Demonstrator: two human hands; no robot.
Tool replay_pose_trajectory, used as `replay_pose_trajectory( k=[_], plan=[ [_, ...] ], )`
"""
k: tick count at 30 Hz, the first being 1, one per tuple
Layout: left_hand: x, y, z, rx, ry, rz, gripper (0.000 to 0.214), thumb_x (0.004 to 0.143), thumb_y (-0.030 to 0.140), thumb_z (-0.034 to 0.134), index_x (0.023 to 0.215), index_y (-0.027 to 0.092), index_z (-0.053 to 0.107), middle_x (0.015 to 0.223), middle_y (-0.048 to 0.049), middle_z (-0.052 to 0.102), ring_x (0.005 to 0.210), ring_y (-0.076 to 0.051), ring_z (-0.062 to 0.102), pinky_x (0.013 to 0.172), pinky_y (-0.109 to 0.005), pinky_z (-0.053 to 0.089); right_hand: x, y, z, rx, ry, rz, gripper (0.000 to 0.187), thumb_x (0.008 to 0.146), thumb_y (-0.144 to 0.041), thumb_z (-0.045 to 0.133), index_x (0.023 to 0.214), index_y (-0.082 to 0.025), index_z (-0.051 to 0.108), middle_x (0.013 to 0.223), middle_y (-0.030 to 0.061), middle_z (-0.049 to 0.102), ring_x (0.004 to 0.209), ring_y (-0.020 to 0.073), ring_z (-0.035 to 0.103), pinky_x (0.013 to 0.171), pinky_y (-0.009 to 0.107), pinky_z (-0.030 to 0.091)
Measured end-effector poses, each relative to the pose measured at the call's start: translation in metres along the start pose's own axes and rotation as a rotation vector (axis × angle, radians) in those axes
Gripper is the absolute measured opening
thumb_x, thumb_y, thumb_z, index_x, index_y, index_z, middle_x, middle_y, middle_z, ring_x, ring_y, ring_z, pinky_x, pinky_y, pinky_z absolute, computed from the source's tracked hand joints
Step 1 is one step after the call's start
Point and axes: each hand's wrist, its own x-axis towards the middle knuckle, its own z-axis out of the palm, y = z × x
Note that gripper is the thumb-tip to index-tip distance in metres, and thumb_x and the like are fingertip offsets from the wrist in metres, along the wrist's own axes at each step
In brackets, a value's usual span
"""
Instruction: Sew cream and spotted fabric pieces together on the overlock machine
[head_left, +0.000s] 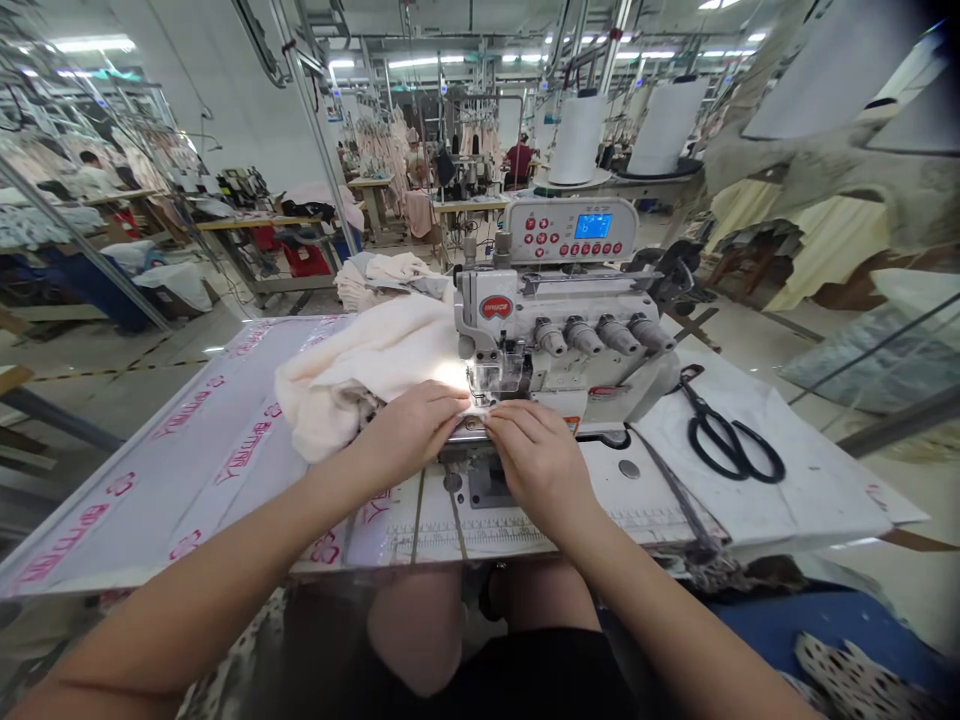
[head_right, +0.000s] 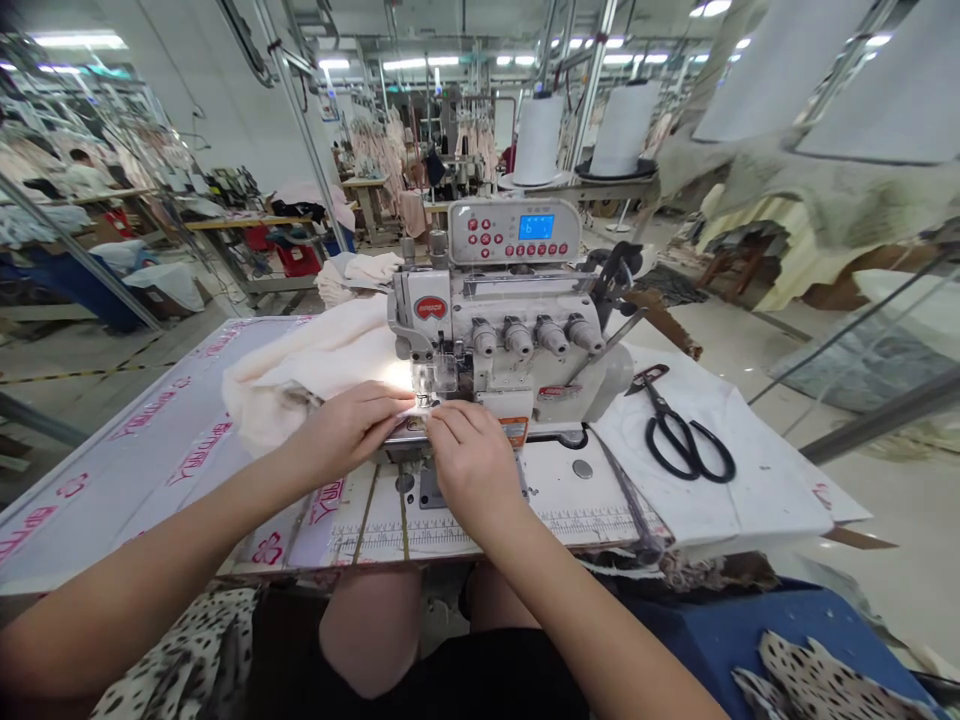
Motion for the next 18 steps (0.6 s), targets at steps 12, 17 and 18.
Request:
replay_pose_trajectory(
  k=[12, 17, 18],
  plan=[
    [0.067, -0.063, 0.013, -0.094, 0.052, -0.466, 0.018, 0.071, 0.007, 0.045, 0.071, 0.011, 0.063, 0.086, -0.0116, 0.063, 0.086, -0.024, 0.056, 0.081, -0.034, 0.039, -0.091, 0.016, 0.020, 0.044, -0.124, 0.237, 0.016, 0.084, -0.015, 0.044, 0.083, -0.013, 0.059, 0.080, 0.0101, 0.060, 0.080, 0.0226, 0.053, 0.075, 0.041, 0.048],
    [0.069, -0.081, 0.016, -0.225, 0.272, -0.642, 0.018, 0.075, 0.020, 0.048, 0.067, 0.011, 0.061, 0.072, -0.0095, 0.062, 0.075, -0.022, 0.055, 0.072, -0.031, 0.040, -0.090, 0.016, 0.022, 0.064, -0.104, 0.246, 0.017, 0.086, -0.016, 0.041, 0.080, -0.014, 0.058, 0.077, 0.0095, 0.060, 0.078, 0.0224, 0.053, 0.073, 0.040, 0.047],
    [0.060, -0.079, 0.013, -0.274, 0.315, -0.667, 0.022, 0.077, 0.027, 0.048, 0.068, 0.012, 0.061, 0.070, -0.0077, 0.061, 0.071, -0.020, 0.055, 0.068, -0.029, 0.040, -0.091, 0.016, 0.022, 0.069, -0.098, 0.245, 0.017, 0.086, -0.016, 0.042, 0.080, -0.014, 0.058, 0.077, 0.0093, 0.060, 0.077, 0.0224, 0.053, 0.073, 0.041, 0.047]
  ],
)
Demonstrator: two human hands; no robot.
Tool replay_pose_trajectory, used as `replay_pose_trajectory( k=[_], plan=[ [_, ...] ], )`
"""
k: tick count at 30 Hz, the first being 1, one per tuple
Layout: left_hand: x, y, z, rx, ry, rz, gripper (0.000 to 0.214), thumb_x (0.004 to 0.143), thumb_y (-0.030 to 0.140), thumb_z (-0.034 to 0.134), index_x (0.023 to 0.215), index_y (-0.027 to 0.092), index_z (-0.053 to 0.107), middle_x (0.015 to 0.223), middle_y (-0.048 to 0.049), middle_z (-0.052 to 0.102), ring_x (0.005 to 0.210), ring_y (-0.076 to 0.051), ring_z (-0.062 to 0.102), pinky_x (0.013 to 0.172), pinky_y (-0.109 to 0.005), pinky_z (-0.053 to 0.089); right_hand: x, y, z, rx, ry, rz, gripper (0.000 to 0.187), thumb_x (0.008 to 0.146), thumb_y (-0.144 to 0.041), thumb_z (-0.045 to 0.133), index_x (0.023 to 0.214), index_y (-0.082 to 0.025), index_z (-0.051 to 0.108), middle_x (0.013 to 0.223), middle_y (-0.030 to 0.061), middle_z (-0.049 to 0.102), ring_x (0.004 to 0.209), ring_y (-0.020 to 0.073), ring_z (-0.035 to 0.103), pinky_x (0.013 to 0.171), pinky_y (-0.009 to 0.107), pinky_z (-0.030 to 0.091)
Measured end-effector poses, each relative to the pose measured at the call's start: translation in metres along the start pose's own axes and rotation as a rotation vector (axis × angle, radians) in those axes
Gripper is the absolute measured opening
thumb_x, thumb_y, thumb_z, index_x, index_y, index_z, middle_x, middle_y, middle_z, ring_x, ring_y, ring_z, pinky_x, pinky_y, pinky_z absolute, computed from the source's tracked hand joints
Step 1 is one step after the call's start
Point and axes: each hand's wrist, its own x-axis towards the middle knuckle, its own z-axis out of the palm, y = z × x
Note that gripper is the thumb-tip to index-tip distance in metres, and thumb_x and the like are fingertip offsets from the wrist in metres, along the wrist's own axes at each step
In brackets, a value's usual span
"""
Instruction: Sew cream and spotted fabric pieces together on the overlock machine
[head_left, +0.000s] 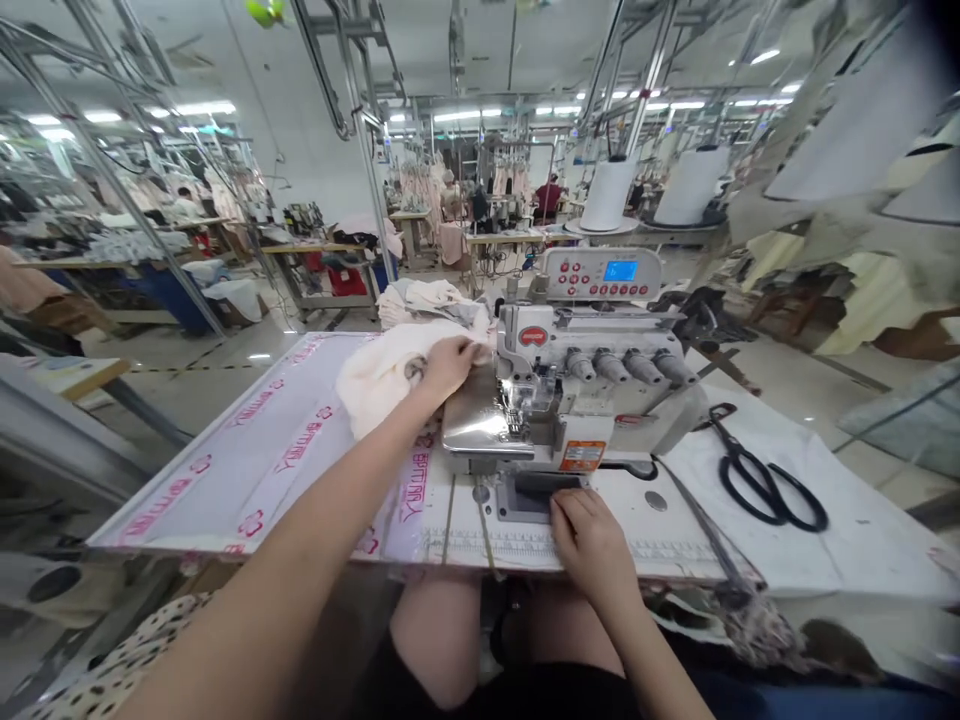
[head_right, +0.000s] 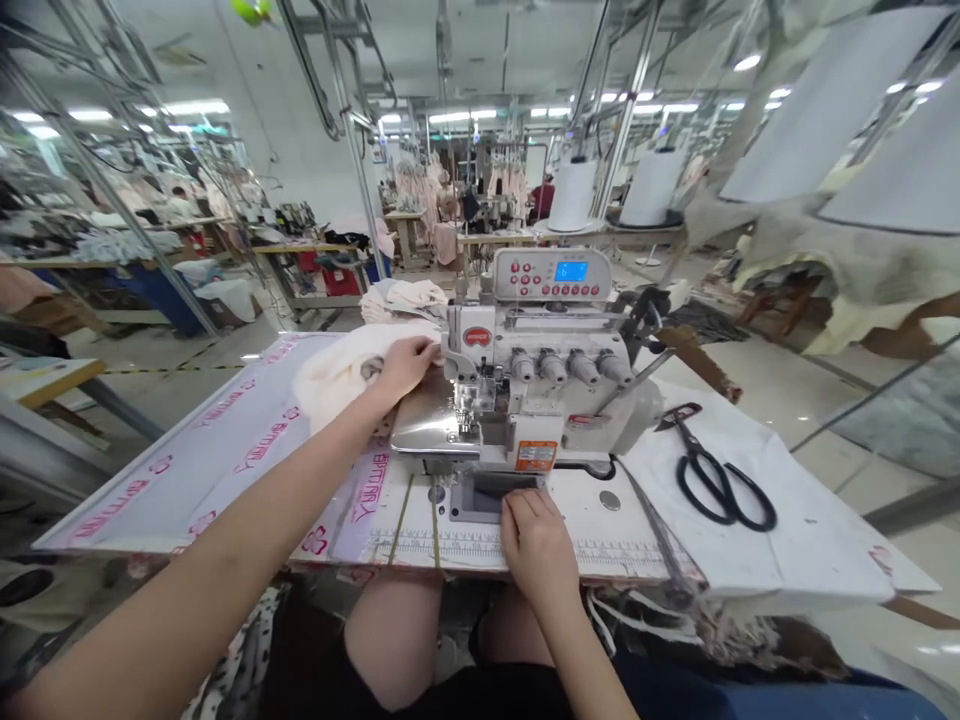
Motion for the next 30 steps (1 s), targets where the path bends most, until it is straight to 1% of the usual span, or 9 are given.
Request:
replay_pose_trajectory(
  k=[6, 10, 12, 14, 16, 18, 23, 26, 30],
  plan=[
    [-0.085, -0.012, -0.053, -0.329, 0.079, -0.101, 0.039, 0.079, 0.049, 0.044, 0.080, 0.013, 0.058, 0.063, -0.0010, 0.056, 0.053, -0.011, 0.049, 0.051, -0.020, 0.038, -0.002, -0.004, -0.003, 0.160, 0.031, -0.012, 0.015, 0.086, -0.019, 0.044, 0.083, -0.016, 0.059, 0.081, 0.0086, 0.062, 0.080, 0.0221, 0.056, 0.073, 0.040, 0.049],
    [-0.141, 0.018, -0.084, -0.412, 0.064, -0.083, 0.031, 0.079, 0.044, 0.052, 0.079, 0.014, 0.059, 0.067, -0.0008, 0.057, 0.057, -0.010, 0.050, 0.053, -0.020, 0.040, 0.007, -0.062, -0.010, 0.382, 0.029, -0.006, 0.026, 0.084, -0.020, 0.048, 0.109, -0.018, 0.054, 0.105, 0.0106, 0.059, 0.098, 0.0224, 0.056, 0.082, 0.038, 0.049],
    [-0.165, 0.043, -0.094, -0.375, 0.048, 0.033, 0.021, 0.081, 0.035, 0.053, 0.078, 0.015, 0.061, 0.075, -0.0022, 0.061, 0.067, -0.011, 0.054, 0.061, -0.021, 0.043, 0.017, -0.103, -0.010, 0.497, 0.001, -0.004, 0.046, 0.081, -0.022, 0.052, 0.125, -0.018, 0.041, 0.120, 0.0126, 0.052, 0.107, 0.0229, 0.052, 0.086, 0.037, 0.048],
    [-0.186, 0.069, -0.102, -0.278, 0.029, 0.265, 0.012, 0.082, 0.023, 0.052, 0.081, 0.016, 0.062, 0.081, -0.0032, 0.062, 0.076, -0.012, 0.057, 0.068, -0.021, 0.045, 0.028, -0.139, -0.005, 0.600, 0.031, 0.007, 0.053, 0.077, -0.023, 0.055, 0.127, -0.016, 0.039, 0.120, 0.0139, 0.052, 0.108, 0.0240, 0.051, 0.087, 0.037, 0.047],
    [-0.202, 0.088, -0.112, -0.146, 0.030, 0.511, 0.014, 0.081, 0.013, 0.051, 0.088, 0.016, 0.062, 0.082, -0.0036, 0.063, 0.077, -0.011, 0.057, 0.070, -0.021, 0.045, 0.039, -0.159, 0.000, 0.691, 0.047, 0.019, 0.038, 0.077, -0.019, 0.052, 0.114, -0.015, 0.051, 0.106, 0.0121, 0.061, 0.099, 0.0236, 0.057, 0.082, 0.035, 0.049],
    [-0.212, 0.098, -0.126, -0.025, 0.083, 0.612, 0.017, 0.080, 0.009, 0.051, 0.092, 0.016, 0.061, 0.078, -0.0020, 0.062, 0.072, -0.009, 0.056, 0.066, -0.019, 0.045, 0.045, -0.162, -0.001, 0.758, 0.009, 0.018, 0.027, 0.076, -0.013, 0.045, 0.098, -0.015, 0.060, 0.091, 0.0081, 0.066, 0.085, 0.0211, 0.061, 0.073, 0.031, 0.051],
    [-0.221, 0.099, -0.175, 0.016, 0.399, 0.476, 0.008, 0.078, 0.015, 0.058, 0.080, 0.020, 0.063, 0.071, 0.0030, 0.061, 0.063, -0.007, 0.053, 0.059, -0.017, 0.043, 0.043, -0.138, -0.047, 0.788, -0.054, 0.047, 0.021, 0.074, -0.013, 0.045, 0.086, -0.016, 0.062, 0.079, 0.0028, 0.066, 0.073, 0.0177, 0.060, 0.065, 0.027, 0.048],
    [-0.234, 0.097, -0.201, -0.136, 0.333, 0.278, 0.006, 0.076, 0.025, 0.061, 0.075, 0.021, 0.065, 0.067, 0.0026, 0.061, 0.056, -0.008, 0.052, 0.049, -0.017, 0.041, 0.038, -0.139, -0.089, 0.749, -0.052, 0.067, 0.015, 0.079, -0.020, 0.047, 0.083, -0.017, 0.061, 0.073, 0.0012, 0.062, 0.067, 0.0151, 0.056, 0.060, 0.023, 0.045],
    [-0.253, 0.104, -0.231, -0.489, 0.191, -0.005, 0.022, 0.067, 0.041, 0.068, 0.068, 0.020, 0.063, 0.054, 0.0006, 0.057, 0.040, -0.008, 0.045, 0.033, -0.017, 0.033, 0.035, -0.172, -0.132, 0.772, -0.012, 0.011, 0.020, 0.086, -0.029, 0.045, 0.077, -0.019, 0.060, 0.067, 0.0003, 0.057, 0.060, 0.0130, 0.053, 0.053, 0.021, 0.042]
  ],
)
